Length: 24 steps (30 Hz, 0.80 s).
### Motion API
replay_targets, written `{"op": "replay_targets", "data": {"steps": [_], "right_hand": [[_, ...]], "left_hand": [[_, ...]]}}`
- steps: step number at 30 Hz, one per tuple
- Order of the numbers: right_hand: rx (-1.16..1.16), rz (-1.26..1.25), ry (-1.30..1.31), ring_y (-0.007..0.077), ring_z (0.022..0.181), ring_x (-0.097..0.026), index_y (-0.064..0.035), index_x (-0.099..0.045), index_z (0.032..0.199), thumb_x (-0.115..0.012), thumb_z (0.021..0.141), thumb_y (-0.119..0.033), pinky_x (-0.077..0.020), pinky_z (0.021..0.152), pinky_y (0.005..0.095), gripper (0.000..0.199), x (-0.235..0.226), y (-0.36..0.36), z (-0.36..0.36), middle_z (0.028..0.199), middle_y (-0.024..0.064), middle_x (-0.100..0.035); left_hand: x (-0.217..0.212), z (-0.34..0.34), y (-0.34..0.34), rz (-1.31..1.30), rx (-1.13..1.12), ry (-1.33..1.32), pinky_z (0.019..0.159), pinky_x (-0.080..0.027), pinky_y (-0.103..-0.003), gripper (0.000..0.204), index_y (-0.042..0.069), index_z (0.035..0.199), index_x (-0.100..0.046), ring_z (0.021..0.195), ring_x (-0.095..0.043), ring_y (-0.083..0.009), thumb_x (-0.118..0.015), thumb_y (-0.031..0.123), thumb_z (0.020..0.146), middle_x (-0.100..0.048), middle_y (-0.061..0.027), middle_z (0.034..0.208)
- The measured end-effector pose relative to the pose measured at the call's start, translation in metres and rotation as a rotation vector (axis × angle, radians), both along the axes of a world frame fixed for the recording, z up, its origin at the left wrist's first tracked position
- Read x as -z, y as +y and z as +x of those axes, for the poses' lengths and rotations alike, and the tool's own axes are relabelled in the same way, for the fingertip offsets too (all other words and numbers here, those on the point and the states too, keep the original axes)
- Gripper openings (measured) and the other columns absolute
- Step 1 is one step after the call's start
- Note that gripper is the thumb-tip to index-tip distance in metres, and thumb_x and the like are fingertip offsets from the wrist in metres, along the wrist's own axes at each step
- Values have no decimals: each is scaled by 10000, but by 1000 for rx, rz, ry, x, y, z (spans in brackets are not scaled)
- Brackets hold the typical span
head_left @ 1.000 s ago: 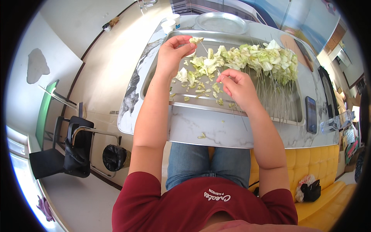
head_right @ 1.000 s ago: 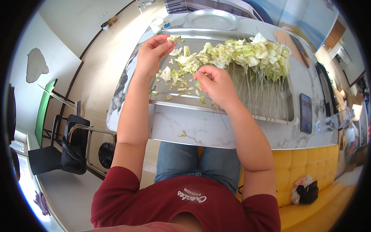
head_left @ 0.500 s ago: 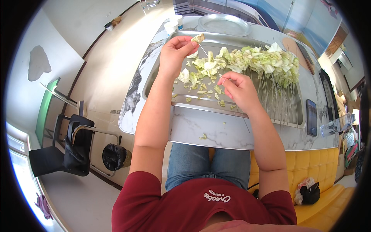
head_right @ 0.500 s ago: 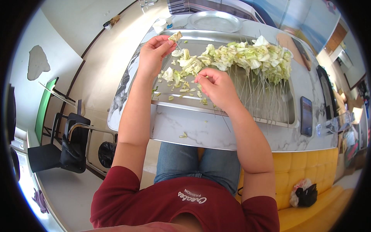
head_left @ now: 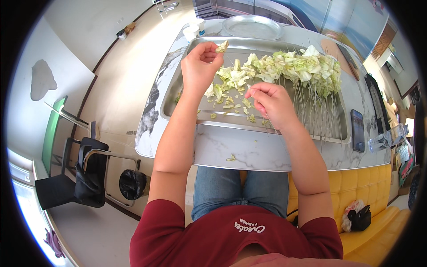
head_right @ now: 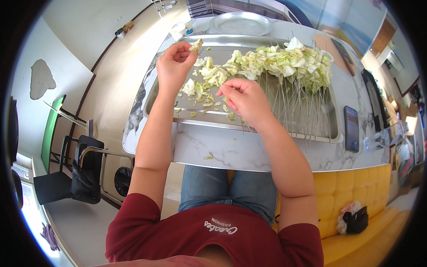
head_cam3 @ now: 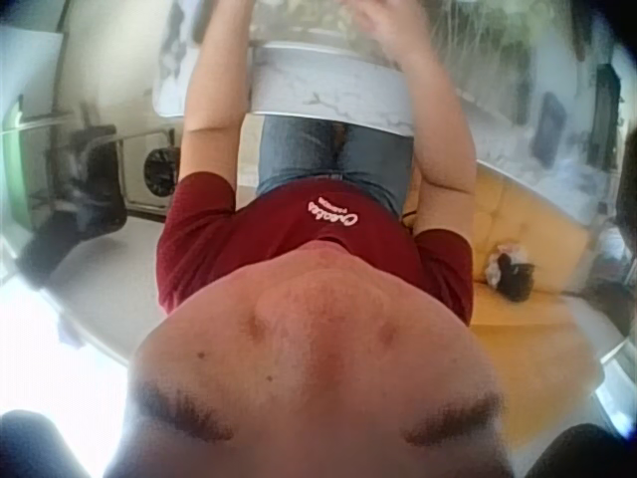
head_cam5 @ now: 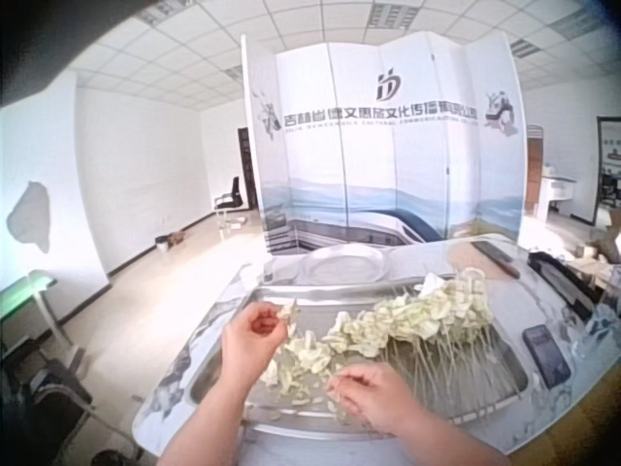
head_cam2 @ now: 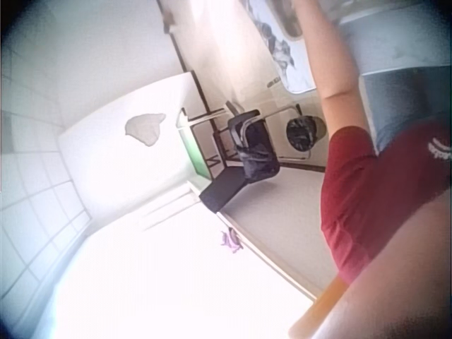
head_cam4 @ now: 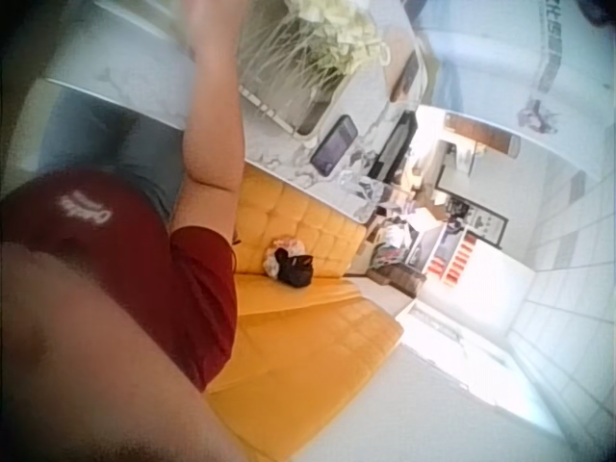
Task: The person repeatedly picks up small pieces of chopped cabbage and threads them onto thin metal skewers. The skewers are placed upright in a metal tray as they are filled. The person works continuously, handling the cabbage pieces one at a time.
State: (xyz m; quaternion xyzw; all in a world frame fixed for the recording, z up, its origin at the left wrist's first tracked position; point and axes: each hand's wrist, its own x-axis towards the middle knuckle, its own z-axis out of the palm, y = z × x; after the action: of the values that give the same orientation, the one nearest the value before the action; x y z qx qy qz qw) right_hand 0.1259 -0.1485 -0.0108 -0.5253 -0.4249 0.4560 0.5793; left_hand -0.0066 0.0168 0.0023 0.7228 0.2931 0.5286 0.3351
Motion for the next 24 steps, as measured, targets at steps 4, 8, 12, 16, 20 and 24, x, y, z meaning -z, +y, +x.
{"op": "replay_targets", "data": {"steps": [4, 8, 12, 16, 20, 24], "right_hand": [[38, 53, -35, 17, 445, -305, -6, -655, 910, -535, 950, -128, -229, 404, 205, 177, 5, 2, -5, 539, -46, -417], [58, 65, -38, 17, 447, -315, 1, -651, 909, -527, 957, -120, -242, 404, 207, 180, 6, 3, -8, 543, -42, -425], [71, 86, -77, 19, 450, -319, -1, -649, 906, -525, 960, -120, -245, 402, 209, 179, 8, 3, -8, 550, -39, -433], [133, 101, -87, 20, 454, -320, -8, -652, 913, -530, 959, -129, -243, 403, 206, 178, 11, 5, -9, 554, -42, -435], [170, 99, -38, 29, 515, -379, -2, -664, 895, -548, 935, -118, -290, 467, 216, 168, 4, 5, -4, 586, -38, -477], [169, 92, -57, 28, 520, -383, 0, -665, 905, -547, 938, -119, -285, 467, 209, 171, 4, 3, -6, 592, -40, -478]], "left_hand": [[-1, 1, -4, -6, -14, -21, 708, -547, -249, 218, 15, 957, -675, 750, -680, -118, -736, 73, 756, -706, -59, 822], [-3, 3, -9, 12, -47, -26, 707, -551, -251, 213, 10, 949, -682, 747, -683, -121, -735, 66, 751, -706, -59, 815], [0, 6, -10, 79, -61, -27, 709, -546, -241, 214, 6, 956, -688, 757, -683, -111, -744, 64, 758, -710, -54, 818], [4, 8, -12, 145, -39, 2, 701, -548, -241, 224, 3, 965, -688, 760, -684, -109, -752, 62, 758, -710, -52, 826], [1, 13, -21, 210, 80, 0, 689, -550, -237, 209, 6, 966, -689, 781, -694, -120, -749, 23, 766, -709, -48, 880], [1, 9, -21, 169, 106, 53, 711, -556, -233, 198, 5, 963, -685, 813, -696, -118, -743, 2, 774, -707, -34, 886]]}}
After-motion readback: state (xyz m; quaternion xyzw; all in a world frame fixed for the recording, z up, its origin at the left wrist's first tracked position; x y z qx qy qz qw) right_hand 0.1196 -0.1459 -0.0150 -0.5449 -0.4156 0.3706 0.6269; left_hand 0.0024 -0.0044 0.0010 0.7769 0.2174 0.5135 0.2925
